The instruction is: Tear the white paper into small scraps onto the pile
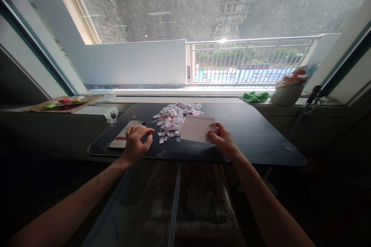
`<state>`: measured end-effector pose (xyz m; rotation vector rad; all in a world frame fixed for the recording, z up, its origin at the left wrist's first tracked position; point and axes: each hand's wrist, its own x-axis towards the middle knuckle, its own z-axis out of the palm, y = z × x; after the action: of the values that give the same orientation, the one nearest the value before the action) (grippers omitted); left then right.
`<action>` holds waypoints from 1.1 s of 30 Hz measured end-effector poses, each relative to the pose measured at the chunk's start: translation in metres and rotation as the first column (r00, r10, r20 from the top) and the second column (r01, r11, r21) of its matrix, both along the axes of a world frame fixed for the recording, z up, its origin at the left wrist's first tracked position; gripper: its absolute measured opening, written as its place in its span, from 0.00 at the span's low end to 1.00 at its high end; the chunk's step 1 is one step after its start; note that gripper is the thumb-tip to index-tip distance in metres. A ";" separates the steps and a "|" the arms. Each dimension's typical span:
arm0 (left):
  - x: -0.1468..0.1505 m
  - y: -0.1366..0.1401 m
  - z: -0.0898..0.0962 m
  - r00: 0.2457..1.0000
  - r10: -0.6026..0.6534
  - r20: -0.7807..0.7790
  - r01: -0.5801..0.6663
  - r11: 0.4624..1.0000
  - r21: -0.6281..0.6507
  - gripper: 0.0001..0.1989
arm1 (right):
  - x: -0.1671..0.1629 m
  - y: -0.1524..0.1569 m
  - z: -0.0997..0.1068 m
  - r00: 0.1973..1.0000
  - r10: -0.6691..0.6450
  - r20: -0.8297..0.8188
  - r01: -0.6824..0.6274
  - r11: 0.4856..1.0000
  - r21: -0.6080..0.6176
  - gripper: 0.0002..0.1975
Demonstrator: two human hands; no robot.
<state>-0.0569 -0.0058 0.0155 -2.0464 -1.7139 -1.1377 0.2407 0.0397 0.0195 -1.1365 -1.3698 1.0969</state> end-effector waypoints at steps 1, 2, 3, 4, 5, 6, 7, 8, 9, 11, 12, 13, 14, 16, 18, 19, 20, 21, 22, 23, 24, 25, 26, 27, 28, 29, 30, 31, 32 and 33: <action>-0.003 0.001 -0.002 1.000 0.018 -0.008 -0.018 1.000 -0.005 0.08 | -0.011 0.000 -0.002 1.000 0.001 -0.006 -0.001 1.000 0.004 0.17; -0.006 0.001 -0.004 0.999 0.028 -0.017 -0.028 0.999 -0.015 0.08 | -0.023 0.000 -0.004 1.000 0.007 -0.013 -0.007 1.000 0.009 0.17; -0.007 0.001 -0.006 0.999 0.029 -0.028 -0.029 0.999 -0.028 0.08 | -0.034 -0.001 -0.006 1.000 0.015 -0.017 -0.015 1.000 0.009 0.17; -0.007 0.001 -0.009 0.999 0.025 -0.039 -0.027 0.999 -0.039 0.09 | -0.043 -0.001 -0.007 1.000 0.022 -0.016 -0.022 1.000 0.010 0.17; -0.006 0.001 -0.011 0.999 0.025 -0.047 -0.027 0.999 -0.042 0.09 | -0.051 -0.002 -0.008 1.000 0.027 -0.010 -0.027 1.000 0.012 0.16; -0.005 0.000 -0.012 0.999 0.030 -0.045 -0.032 0.999 -0.043 0.09 | -0.058 -0.003 -0.008 1.000 0.031 0.001 -0.031 0.999 0.017 0.16; -0.004 0.000 -0.013 0.999 0.033 -0.042 -0.034 0.998 -0.046 0.09 | -0.062 -0.004 -0.009 0.999 0.035 0.017 -0.035 0.999 0.023 0.16; -0.003 0.000 -0.013 0.999 0.034 -0.038 -0.036 0.998 -0.051 0.09 | -0.064 -0.005 -0.008 0.998 0.041 0.041 -0.042 0.999 0.030 0.16; -0.003 0.000 -0.013 0.999 0.033 -0.035 -0.035 0.998 -0.057 0.09 | -0.064 -0.006 -0.007 0.996 0.050 0.070 -0.053 0.998 0.034 0.16; -0.002 0.000 -0.013 0.999 0.023 -0.037 -0.026 0.997 -0.069 0.10 | -0.061 -0.008 -0.004 0.989 0.065 0.133 -0.070 0.997 0.033 0.17; -0.002 0.000 -0.013 0.999 0.017 -0.042 -0.020 0.997 -0.073 0.10 | -0.059 -0.009 -0.002 0.985 0.069 0.160 -0.074 0.997 0.029 0.17; -0.002 -0.001 -0.012 0.999 0.014 -0.047 -0.017 0.997 -0.074 0.10 | -0.057 -0.009 0.001 0.982 0.066 0.178 -0.072 0.997 0.030 0.17; -0.002 -0.001 -0.013 0.999 0.013 -0.050 -0.016 0.997 -0.074 0.10 | -0.056 -0.010 0.003 0.981 0.058 0.185 -0.066 0.997 0.039 0.17; -0.002 -0.001 -0.013 0.998 0.014 -0.055 -0.018 0.997 -0.074 0.10 | -0.057 -0.009 0.006 0.984 0.038 0.175 -0.051 0.996 0.071 0.16; -0.002 -0.001 -0.013 0.998 0.012 -0.058 -0.017 0.997 -0.077 0.10 | -0.063 -0.007 0.006 0.988 0.024 0.152 -0.040 0.994 0.102 0.16; -0.002 -0.001 -0.013 0.998 0.011 -0.060 -0.015 0.997 -0.079 0.10 | -0.067 -0.005 0.004 0.989 0.023 0.146 -0.039 0.993 0.108 0.15; -0.001 -0.001 -0.013 0.998 0.008 -0.062 -0.013 0.997 -0.082 0.10 | -0.071 -0.002 0.003 0.989 0.023 0.147 -0.040 0.993 0.108 0.15; -0.001 -0.001 -0.013 0.998 0.007 -0.065 -0.012 0.996 -0.085 0.10 | -0.074 0.000 0.001 0.987 0.026 0.157 -0.043 0.993 0.107 0.16; -0.001 -0.001 -0.013 0.998 0.007 -0.066 -0.013 0.996 -0.086 0.10 | -0.076 0.002 0.000 0.984 0.030 0.178 -0.049 0.993 0.105 0.16; -0.001 -0.001 -0.013 0.998 0.008 -0.065 -0.013 0.996 -0.088 0.10 | -0.075 0.003 -0.001 0.978 0.036 0.204 -0.058 0.993 0.104 0.16; -0.001 -0.001 -0.012 0.998 0.008 -0.063 -0.013 0.996 -0.089 0.10 | -0.071 0.003 -0.001 0.971 0.045 0.233 -0.071 0.992 0.104 0.16; -0.001 -0.001 -0.012 0.998 0.007 -0.061 -0.013 0.996 -0.089 0.10 | -0.066 0.002 0.001 0.964 0.051 0.262 -0.081 0.991 0.104 0.15; -0.001 -0.001 -0.012 0.998 0.006 -0.058 -0.011 0.996 -0.088 0.10 | -0.058 0.000 0.003 0.956 0.050 0.289 -0.084 0.991 0.108 0.15; -0.001 -0.001 -0.012 0.998 0.005 -0.057 -0.010 0.996 -0.087 0.10 | -0.050 -0.003 0.007 0.949 0.053 0.311 -0.090 0.991 0.104 0.15; -0.001 -0.002 -0.012 0.998 0.003 -0.058 -0.008 0.996 -0.086 0.10 | -0.042 -0.006 0.012 0.942 0.025 0.335 -0.062 0.993 0.101 0.15; -0.001 -0.002 -0.012 0.998 0.002 -0.060 -0.008 0.996 -0.086 0.10 | -0.035 -0.010 0.016 0.930 -0.015 0.367 -0.024 0.995 0.102 0.15; -0.001 -0.002 -0.012 0.998 0.002 -0.062 -0.008 0.996 -0.086 0.11 | -0.030 -0.013 0.021 0.923 -0.070 0.378 0.022 0.992 0.128 0.15; -0.001 -0.002 -0.012 0.998 0.003 -0.064 -0.009 0.996 -0.087 0.10 | -0.028 -0.016 0.025 0.926 -0.092 0.366 0.042 0.989 0.141 0.14; -0.001 -0.002 -0.012 0.998 0.004 -0.066 -0.009 0.996 -0.087 0.10 | -0.029 -0.018 0.028 0.936 -0.086 0.342 0.040 0.989 0.139 0.14; -0.001 -0.002 -0.012 0.998 0.004 -0.067 -0.010 0.996 -0.086 0.10 | -0.032 -0.019 0.029 0.947 -0.063 0.314 0.023 0.991 0.130 0.14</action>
<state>-0.0581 -0.0079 0.0037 -2.1020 -1.7658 -0.9976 0.2084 0.0202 0.0485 -1.2837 -1.6295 0.8066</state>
